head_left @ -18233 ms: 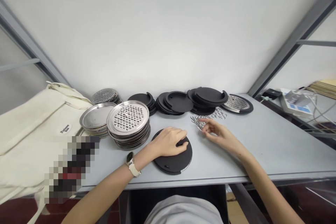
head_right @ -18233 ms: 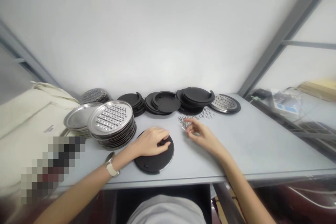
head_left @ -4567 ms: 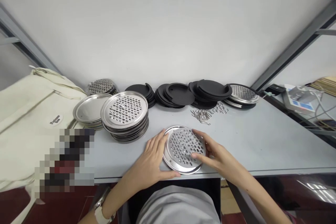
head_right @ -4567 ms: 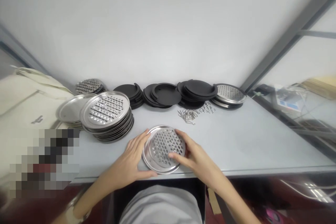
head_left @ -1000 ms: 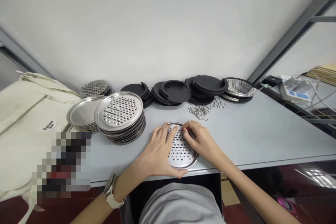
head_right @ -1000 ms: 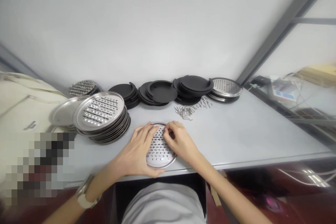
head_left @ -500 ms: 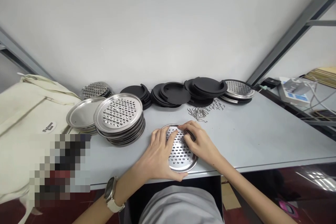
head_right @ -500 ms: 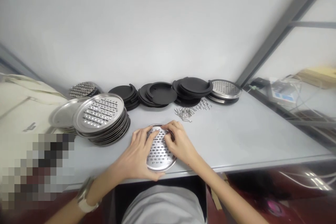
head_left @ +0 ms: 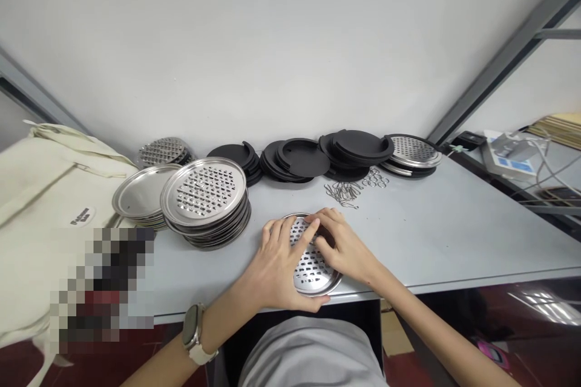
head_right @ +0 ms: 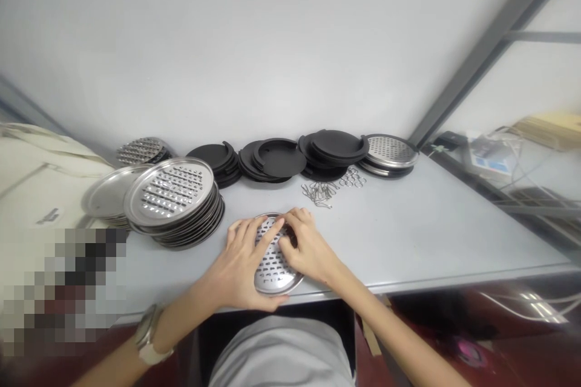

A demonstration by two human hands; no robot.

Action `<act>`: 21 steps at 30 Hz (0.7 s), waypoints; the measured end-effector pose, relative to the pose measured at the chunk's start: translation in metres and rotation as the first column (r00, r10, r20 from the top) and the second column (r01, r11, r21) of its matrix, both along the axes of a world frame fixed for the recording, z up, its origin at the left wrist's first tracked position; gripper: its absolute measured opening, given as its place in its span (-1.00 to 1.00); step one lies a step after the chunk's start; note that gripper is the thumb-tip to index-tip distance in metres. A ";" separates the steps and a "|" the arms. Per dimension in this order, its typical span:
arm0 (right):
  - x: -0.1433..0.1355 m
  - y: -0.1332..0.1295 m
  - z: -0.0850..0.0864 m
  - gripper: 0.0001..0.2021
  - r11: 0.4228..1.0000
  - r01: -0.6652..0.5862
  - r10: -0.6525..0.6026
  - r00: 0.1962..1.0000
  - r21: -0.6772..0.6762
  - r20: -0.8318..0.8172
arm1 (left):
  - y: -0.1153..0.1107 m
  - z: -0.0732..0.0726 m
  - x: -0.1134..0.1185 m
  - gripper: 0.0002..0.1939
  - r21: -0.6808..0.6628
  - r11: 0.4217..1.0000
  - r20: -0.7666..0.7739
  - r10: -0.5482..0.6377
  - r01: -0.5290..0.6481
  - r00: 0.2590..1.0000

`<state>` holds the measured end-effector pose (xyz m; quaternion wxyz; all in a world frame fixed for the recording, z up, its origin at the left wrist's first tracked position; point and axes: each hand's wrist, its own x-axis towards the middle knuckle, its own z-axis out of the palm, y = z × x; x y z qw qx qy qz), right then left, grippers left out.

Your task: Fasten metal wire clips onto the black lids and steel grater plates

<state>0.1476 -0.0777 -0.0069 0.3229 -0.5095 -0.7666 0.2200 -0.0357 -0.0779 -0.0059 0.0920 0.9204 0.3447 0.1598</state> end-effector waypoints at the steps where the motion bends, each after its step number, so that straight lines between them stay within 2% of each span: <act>1: 0.001 0.000 0.000 -0.75 1.000 -0.008 0.008 1.000 -0.004 -0.005 | 0.000 0.000 0.000 0.16 0.007 1.000 -0.001 -0.001 0.001 1.000; 10: 0.004 -0.001 -0.001 -0.74 0.999 -0.013 0.012 1.000 -0.033 -0.014 | 0.001 -0.002 -0.001 0.08 0.024 0.999 0.008 -0.049 0.049 0.999; 21: 0.007 0.000 -0.013 -0.75 0.994 0.084 -0.080 0.995 0.067 -0.062 | 0.001 -0.002 -0.002 0.08 0.008 0.999 -0.012 -0.046 0.046 0.999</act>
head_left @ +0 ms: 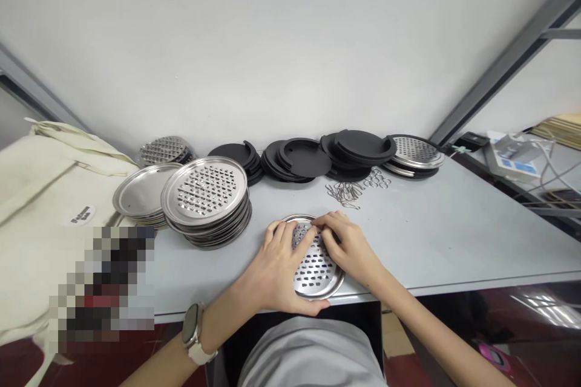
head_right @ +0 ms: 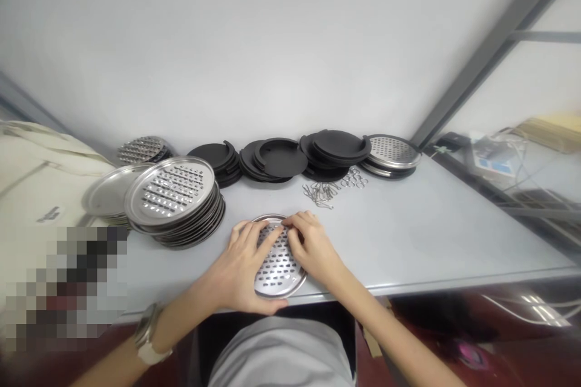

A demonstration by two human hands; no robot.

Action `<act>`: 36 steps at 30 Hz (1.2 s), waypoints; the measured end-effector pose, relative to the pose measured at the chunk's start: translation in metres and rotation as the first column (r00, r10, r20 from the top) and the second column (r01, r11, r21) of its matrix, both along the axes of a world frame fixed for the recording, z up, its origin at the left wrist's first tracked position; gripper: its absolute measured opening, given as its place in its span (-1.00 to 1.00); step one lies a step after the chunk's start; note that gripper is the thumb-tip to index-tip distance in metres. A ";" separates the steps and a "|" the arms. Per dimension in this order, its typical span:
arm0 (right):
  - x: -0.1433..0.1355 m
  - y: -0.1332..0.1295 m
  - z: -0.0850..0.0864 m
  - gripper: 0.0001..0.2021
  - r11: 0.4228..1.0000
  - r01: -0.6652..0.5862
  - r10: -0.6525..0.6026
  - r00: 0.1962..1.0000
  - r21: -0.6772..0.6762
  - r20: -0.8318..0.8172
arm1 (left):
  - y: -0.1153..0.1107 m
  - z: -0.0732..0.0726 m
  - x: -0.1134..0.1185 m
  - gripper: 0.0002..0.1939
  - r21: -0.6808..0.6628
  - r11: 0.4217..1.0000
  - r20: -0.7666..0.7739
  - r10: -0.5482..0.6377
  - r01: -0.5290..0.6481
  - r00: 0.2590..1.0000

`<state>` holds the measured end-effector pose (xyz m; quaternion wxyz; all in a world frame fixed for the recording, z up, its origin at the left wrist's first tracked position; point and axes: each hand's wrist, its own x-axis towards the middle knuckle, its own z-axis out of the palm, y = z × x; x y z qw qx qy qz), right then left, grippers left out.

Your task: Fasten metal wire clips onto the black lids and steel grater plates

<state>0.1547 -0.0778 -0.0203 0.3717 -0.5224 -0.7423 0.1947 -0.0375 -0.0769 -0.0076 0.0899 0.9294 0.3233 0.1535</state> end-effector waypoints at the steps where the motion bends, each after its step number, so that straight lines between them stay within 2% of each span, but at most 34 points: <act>1: 0.000 -0.001 -0.002 -0.75 1.000 -0.002 0.002 1.000 0.006 0.017 | 0.000 0.000 0.000 0.09 0.001 1.000 0.000 0.001 -0.001 1.000; 6: -0.001 -0.002 -0.006 -0.74 1.000 -0.007 0.004 0.995 0.026 0.096 | 0.000 -0.003 -0.001 0.11 0.008 1.000 0.002 -0.008 0.008 1.000; 17: -0.002 -0.004 -0.005 -0.80 0.997 0.019 -0.031 0.988 0.077 0.150 | -0.001 -0.004 -0.003 0.03 0.014 1.000 0.032 -0.028 0.028 0.999; 28: -0.003 -0.005 -0.007 -0.82 0.995 0.021 -0.044 0.969 0.095 0.244 | 0.000 -0.006 -0.004 0.05 -0.019 1.000 0.001 -0.025 0.025 1.000; 36: -0.001 -0.004 -0.005 -0.90 0.997 0.031 -0.046 0.974 0.072 0.222 | 0.000 -0.006 -0.005 0.01 -0.009 0.999 -0.017 -0.041 0.041 0.999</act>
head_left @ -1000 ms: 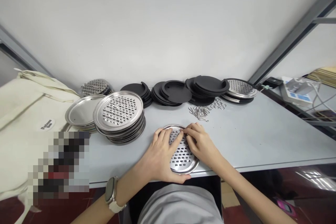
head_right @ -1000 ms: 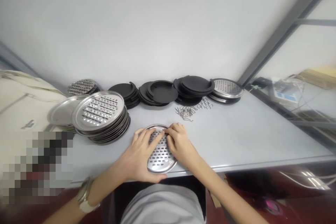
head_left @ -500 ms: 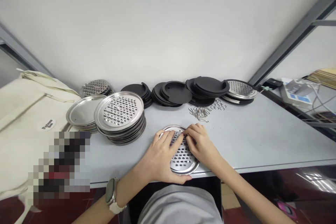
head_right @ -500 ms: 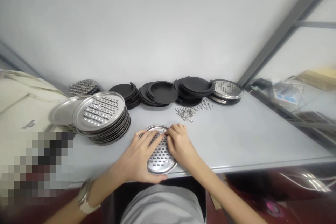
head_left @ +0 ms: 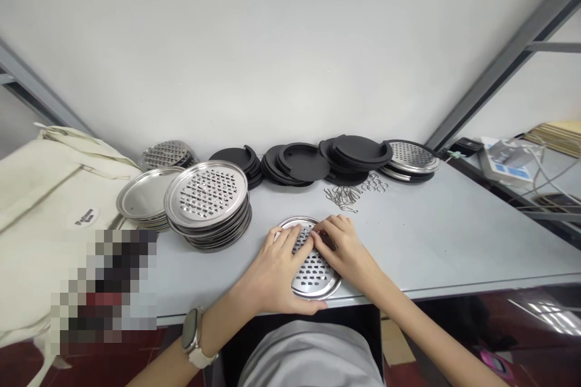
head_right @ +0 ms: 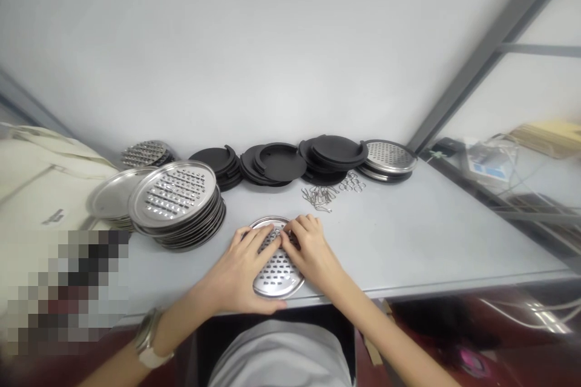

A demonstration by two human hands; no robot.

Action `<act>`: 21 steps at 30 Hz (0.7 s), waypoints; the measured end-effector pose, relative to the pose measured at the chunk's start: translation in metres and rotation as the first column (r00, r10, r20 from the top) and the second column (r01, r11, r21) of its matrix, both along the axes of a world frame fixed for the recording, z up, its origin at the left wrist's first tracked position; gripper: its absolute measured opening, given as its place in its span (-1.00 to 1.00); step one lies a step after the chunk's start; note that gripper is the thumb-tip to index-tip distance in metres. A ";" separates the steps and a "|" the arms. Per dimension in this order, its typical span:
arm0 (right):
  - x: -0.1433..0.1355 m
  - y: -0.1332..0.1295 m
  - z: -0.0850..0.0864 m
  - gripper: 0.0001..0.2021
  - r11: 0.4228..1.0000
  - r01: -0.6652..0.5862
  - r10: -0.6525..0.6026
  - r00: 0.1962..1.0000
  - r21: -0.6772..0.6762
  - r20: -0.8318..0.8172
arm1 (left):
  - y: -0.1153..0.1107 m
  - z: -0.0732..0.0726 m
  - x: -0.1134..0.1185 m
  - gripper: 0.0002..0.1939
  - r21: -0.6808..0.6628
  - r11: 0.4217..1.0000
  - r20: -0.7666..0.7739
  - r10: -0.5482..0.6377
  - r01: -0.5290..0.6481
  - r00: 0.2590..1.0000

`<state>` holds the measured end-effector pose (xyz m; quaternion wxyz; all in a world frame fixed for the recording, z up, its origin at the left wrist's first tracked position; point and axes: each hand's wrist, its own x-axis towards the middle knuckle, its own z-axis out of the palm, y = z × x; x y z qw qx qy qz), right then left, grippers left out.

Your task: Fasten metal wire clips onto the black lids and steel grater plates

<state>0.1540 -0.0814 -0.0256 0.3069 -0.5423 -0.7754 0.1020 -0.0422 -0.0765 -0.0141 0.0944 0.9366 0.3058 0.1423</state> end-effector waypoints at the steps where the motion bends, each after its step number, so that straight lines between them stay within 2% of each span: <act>1: 0.001 0.001 0.001 -0.89 1.000 -0.003 0.003 1.000 -0.007 -0.006 | 0.000 0.000 0.000 0.02 -0.004 1.000 -0.007 0.001 -0.001 1.000; 8: 0.006 0.006 0.009 -0.89 0.998 -0.001 -0.007 0.993 -0.069 -0.114 | 0.000 0.006 0.001 0.07 -0.022 1.000 -0.023 0.001 -0.002 1.000; 13: 0.012 0.016 0.007 -0.92 0.989 -0.014 -0.018 0.978 -0.149 -0.210 | 0.001 0.008 0.002 0.02 -0.046 0.999 -0.008 0.004 -0.004 1.000; 17: 0.016 0.026 0.004 -0.81 0.977 0.034 -0.078 0.976 -0.212 -0.204 | 0.002 0.008 0.002 0.01 -0.063 0.998 -0.029 0.002 -0.004 1.000; 21: 0.016 0.032 0.006 -0.86 0.963 -0.023 -0.022 0.986 -0.268 -0.163 | 0.003 0.009 0.001 0.01 -0.055 0.998 -0.041 -0.011 0.009 0.999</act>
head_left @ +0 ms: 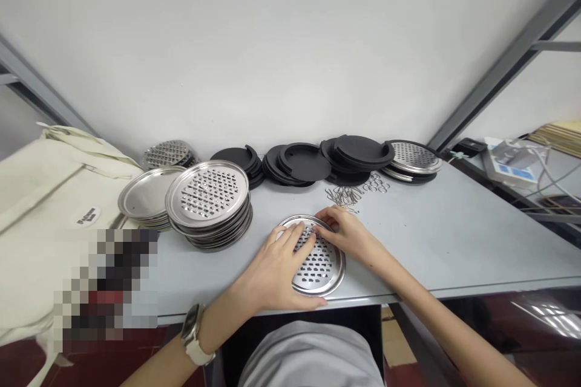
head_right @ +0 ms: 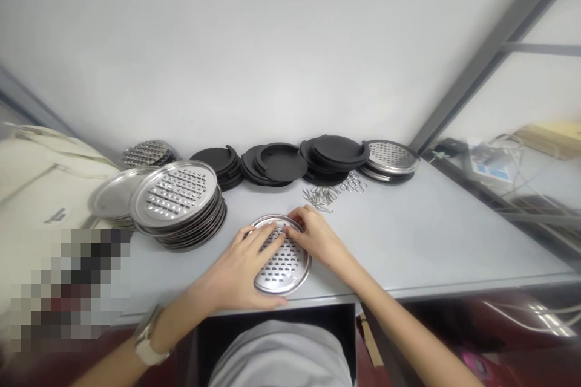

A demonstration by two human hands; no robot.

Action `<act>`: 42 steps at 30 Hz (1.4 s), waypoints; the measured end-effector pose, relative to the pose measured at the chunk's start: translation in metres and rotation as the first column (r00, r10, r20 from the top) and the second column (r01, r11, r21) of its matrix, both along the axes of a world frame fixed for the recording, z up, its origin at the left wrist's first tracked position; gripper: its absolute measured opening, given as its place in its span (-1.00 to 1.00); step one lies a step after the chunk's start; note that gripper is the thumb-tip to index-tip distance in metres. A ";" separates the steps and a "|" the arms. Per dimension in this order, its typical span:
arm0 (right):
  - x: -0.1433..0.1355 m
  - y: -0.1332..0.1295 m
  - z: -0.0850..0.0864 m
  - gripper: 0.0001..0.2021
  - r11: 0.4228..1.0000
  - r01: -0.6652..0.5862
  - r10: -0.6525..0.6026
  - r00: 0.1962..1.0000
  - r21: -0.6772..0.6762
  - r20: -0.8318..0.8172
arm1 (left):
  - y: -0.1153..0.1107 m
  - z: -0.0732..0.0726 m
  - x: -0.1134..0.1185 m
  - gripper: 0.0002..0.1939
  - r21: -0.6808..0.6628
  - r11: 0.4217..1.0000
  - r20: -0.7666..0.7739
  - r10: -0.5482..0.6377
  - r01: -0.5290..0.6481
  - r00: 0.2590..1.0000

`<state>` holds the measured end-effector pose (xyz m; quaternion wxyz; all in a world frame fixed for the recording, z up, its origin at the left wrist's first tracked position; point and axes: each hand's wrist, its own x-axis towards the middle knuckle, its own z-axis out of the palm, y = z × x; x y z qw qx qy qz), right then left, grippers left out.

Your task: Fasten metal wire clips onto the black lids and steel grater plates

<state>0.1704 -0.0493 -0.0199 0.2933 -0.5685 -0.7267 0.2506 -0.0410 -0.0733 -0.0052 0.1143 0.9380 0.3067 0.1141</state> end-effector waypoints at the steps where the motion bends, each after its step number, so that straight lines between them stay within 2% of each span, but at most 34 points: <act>1: -0.001 0.001 0.001 -0.87 1.000 -0.003 0.003 1.000 0.003 0.012 | 0.001 0.000 0.000 0.01 0.005 1.000 -0.001 -0.006 0.006 1.000; 7: -0.005 0.002 0.007 -0.89 1.000 0.020 -0.021 0.998 0.012 0.053 | 0.003 -0.002 0.000 0.04 0.010 0.999 -0.020 -0.037 0.037 0.999; 17: -0.005 0.002 0.004 -0.90 0.999 0.020 -0.020 1.000 0.033 0.000 | 0.000 -0.006 -0.009 0.16 0.058 0.998 -0.014 0.018 -0.017 1.000; 20: -0.004 -0.002 0.002 -0.88 0.998 0.054 -0.053 0.998 0.042 -0.031 | -0.003 -0.010 -0.015 0.12 0.069 0.993 -0.001 0.094 -0.094 0.996; 24: -0.001 -0.007 -0.001 -0.85 0.991 0.110 -0.107 0.993 0.081 -0.047 | -0.008 -0.017 -0.021 -0.05 0.081 0.965 0.075 0.242 -0.247 0.967; 26: -0.001 -0.009 -0.001 -0.85 0.984 0.105 -0.102 0.994 0.145 -0.031 | -0.009 -0.021 -0.022 -0.16 0.062 0.946 0.127 0.308 -0.318 0.943; 30: -0.008 -0.015 0.007 -0.82 0.962 -0.019 0.011 0.999 0.272 0.033 | -0.008 -0.025 -0.022 -0.42 0.026 0.924 0.211 0.369 -0.382 0.905; 36: -0.026 -0.026 0.021 -0.72 0.907 -0.346 0.328 0.938 0.239 0.112 | -0.007 -0.025 -0.024 -0.50 -0.023 0.920 0.235 0.385 -0.391 0.893; 42: -0.031 -0.027 0.017 -0.67 0.893 -0.394 0.367 0.917 0.217 0.155 | -0.007 -0.025 -0.025 -0.50 -0.047 0.927 0.234 0.373 -0.372 0.898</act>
